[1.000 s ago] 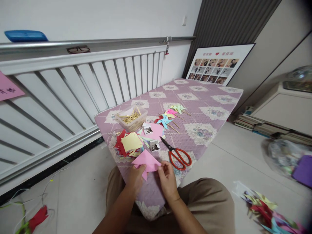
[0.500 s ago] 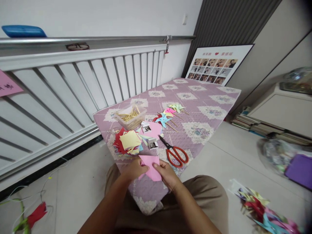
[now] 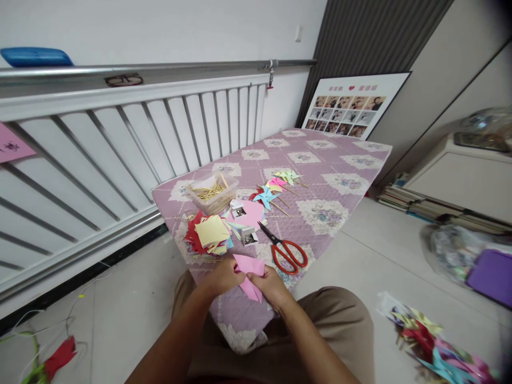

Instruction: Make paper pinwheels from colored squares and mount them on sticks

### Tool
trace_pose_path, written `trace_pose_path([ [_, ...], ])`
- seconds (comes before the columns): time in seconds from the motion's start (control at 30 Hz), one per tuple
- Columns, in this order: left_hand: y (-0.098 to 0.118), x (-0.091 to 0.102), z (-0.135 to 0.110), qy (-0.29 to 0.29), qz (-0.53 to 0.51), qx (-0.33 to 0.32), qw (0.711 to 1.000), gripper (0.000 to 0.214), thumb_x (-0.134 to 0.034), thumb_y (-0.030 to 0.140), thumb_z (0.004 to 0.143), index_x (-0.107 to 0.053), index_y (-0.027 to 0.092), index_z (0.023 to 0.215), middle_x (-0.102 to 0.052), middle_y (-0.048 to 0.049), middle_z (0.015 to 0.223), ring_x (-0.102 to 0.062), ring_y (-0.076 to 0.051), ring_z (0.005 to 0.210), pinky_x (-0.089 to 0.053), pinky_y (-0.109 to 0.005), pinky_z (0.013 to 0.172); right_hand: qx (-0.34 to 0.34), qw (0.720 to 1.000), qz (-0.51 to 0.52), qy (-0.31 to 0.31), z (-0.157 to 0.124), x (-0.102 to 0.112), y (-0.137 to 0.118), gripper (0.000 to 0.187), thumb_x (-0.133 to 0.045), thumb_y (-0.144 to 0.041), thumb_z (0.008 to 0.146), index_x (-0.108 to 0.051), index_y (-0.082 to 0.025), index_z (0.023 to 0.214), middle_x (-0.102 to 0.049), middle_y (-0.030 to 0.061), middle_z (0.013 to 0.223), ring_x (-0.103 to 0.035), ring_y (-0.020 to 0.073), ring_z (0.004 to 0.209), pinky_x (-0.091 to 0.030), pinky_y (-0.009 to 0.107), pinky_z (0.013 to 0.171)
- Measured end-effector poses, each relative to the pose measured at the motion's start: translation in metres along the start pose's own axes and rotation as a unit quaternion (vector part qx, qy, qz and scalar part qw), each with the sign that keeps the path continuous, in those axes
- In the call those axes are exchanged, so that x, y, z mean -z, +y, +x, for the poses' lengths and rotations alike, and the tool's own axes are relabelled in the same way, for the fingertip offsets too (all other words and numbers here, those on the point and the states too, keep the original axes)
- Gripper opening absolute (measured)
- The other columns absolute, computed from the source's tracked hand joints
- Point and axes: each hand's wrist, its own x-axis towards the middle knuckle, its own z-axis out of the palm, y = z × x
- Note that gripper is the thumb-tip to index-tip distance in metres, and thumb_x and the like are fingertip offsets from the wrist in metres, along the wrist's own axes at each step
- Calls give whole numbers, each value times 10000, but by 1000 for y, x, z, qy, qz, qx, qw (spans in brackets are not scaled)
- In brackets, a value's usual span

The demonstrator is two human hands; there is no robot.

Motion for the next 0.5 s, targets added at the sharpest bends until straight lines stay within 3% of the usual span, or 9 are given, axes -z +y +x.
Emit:
trace_pose_path([
  [0.13, -6, -2, 3, -24, -23, -38, 999, 114, -635, 171, 664, -680, 189, 767, -657, -7, 720, -559, -169, 680, -382, -252, 633, 1, 999, 36, 28, 0, -2, 1, 251, -789, -297, 623, -774, -156, 829, -795, 69, 798, -710, 258, 709, -539, 367, 702],
  [0.2, -12, -6, 3, -19, -128, -16, 991, 172, -641, 255, 710, -666, 196, 870, -656, -10, 762, -566, -166, 701, -398, -254, 643, 5, 996, 72, 47, 0, -3, 2, 254, -780, -308, 632, -759, -159, 837, -795, 69, 799, -716, 253, 699, -547, 365, 694],
  [0.3, -25, -16, 2, -12, -302, 42, 952, 297, -633, 403, 752, -604, 199, 967, -651, -21, 832, -585, -154, 721, -416, -251, 624, 13, 988, 131, 78, 1, -5, 3, 276, -770, -324, 645, -733, -169, 870, -796, 69, 817, -727, 251, 701, -561, 369, 698],
  [0.5, -31, -43, -8, -12, -367, 58, 928, 425, -706, 477, 700, -604, 188, 994, -669, -43, 891, -610, -151, 769, -449, -253, 654, 25, 971, 209, 109, 1, -7, 3, 277, -784, -317, 643, -711, -184, 875, -795, 65, 843, -736, 252, 729, -576, 367, 709],
])
